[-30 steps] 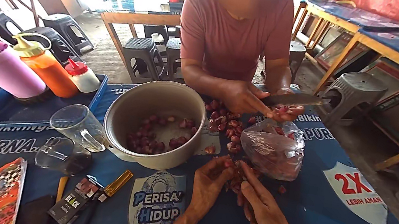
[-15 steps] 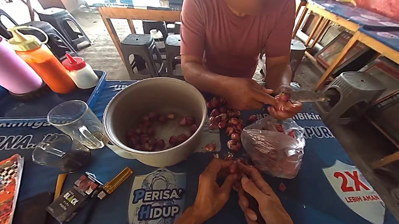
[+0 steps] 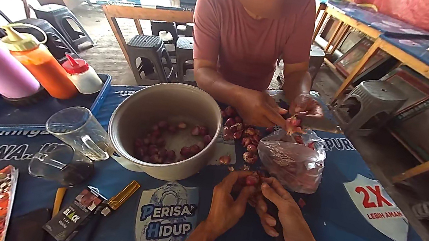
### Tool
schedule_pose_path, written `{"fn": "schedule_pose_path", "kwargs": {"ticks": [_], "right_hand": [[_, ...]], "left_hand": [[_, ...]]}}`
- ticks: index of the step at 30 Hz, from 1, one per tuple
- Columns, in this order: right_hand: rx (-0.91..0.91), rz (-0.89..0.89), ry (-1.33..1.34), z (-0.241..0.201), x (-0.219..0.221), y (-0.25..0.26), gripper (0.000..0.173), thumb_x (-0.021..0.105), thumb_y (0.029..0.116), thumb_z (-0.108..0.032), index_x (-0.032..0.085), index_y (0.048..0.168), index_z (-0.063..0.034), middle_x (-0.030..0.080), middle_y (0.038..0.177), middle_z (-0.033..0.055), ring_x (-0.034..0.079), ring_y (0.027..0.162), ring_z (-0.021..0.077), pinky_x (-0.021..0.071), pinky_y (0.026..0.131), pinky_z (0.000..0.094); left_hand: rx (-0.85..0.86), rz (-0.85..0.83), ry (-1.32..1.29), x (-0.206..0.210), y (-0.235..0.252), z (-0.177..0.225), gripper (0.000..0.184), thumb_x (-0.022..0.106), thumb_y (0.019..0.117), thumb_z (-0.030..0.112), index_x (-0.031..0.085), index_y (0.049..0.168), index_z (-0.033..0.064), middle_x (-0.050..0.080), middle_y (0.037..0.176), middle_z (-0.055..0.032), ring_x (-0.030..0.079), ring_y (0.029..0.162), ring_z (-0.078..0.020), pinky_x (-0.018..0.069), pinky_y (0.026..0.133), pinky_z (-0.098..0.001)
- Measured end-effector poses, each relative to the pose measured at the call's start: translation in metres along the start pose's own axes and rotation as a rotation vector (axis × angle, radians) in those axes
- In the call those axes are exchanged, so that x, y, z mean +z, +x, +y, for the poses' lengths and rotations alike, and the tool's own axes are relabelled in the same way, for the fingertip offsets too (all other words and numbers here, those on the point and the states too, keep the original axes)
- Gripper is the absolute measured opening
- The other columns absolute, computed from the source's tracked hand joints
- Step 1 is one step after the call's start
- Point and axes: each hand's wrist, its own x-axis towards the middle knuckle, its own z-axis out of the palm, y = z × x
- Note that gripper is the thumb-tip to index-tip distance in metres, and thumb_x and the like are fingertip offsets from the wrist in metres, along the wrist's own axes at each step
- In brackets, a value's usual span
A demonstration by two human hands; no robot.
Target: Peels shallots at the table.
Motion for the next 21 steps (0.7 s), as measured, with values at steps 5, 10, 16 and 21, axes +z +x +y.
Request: {"fn": "schedule_pose_path", "kwargs": {"ticks": [5,10,16,21], "right_hand": [[-0.008,0.031,0.007,0.0028,0.0002,0.0,0.023,0.036,0.1106,-0.02,0.053,0.122,-0.0099,0.052,0.066,0.0008,0.046,0.04,0.0051,0.0405,0.033,0.0183],[0.006,0.0,0.085,0.0024,-0.0039,-0.0005,0.024,0.034,0.1112,-0.021,0.053,0.12,-0.0101,0.052,0.065,0.0009,0.047,0.04,0.0046,0.0409,0.033,0.0179],[-0.027,0.022,0.036,0.0041,-0.004,-0.0023,0.024,0.035,0.1105,-0.019,0.053,0.123,-0.0089,0.053,0.066,0.0019,0.047,0.039,0.0053,0.0415,0.033,0.0184],[-0.071,-0.082,-0.134,0.0024,-0.0024,-0.0081,0.046,0.042,0.1064,-0.018,0.039,0.153,-0.0156,0.056,0.074,0.001,0.048,0.042,0.0061,0.0412,0.033,0.0189]], "left_hand": [[-0.127,-0.011,-0.125,-0.0012,0.0035,0.0028,0.027,0.061,0.0971,0.003,0.062,0.122,-0.0083,0.072,0.104,-0.0091,0.071,0.088,-0.0083,0.0599,0.079,-0.0244],[-0.293,-0.015,-0.257,-0.0051,0.0064,0.0055,0.026,0.059,0.0989,0.003,0.061,0.123,-0.0074,0.072,0.105,-0.0075,0.07,0.091,-0.0089,0.059,0.081,-0.025],[-0.334,0.012,-0.34,-0.0056,0.0092,0.0056,0.026,0.06,0.0978,0.001,0.061,0.123,-0.008,0.072,0.105,-0.0092,0.071,0.092,-0.012,0.0599,0.083,-0.0279],[-0.343,0.013,-0.293,-0.0072,0.0102,0.0081,0.027,0.058,0.1004,0.003,0.063,0.124,-0.0086,0.073,0.106,-0.0085,0.07,0.091,-0.0094,0.059,0.084,-0.0259]]}}
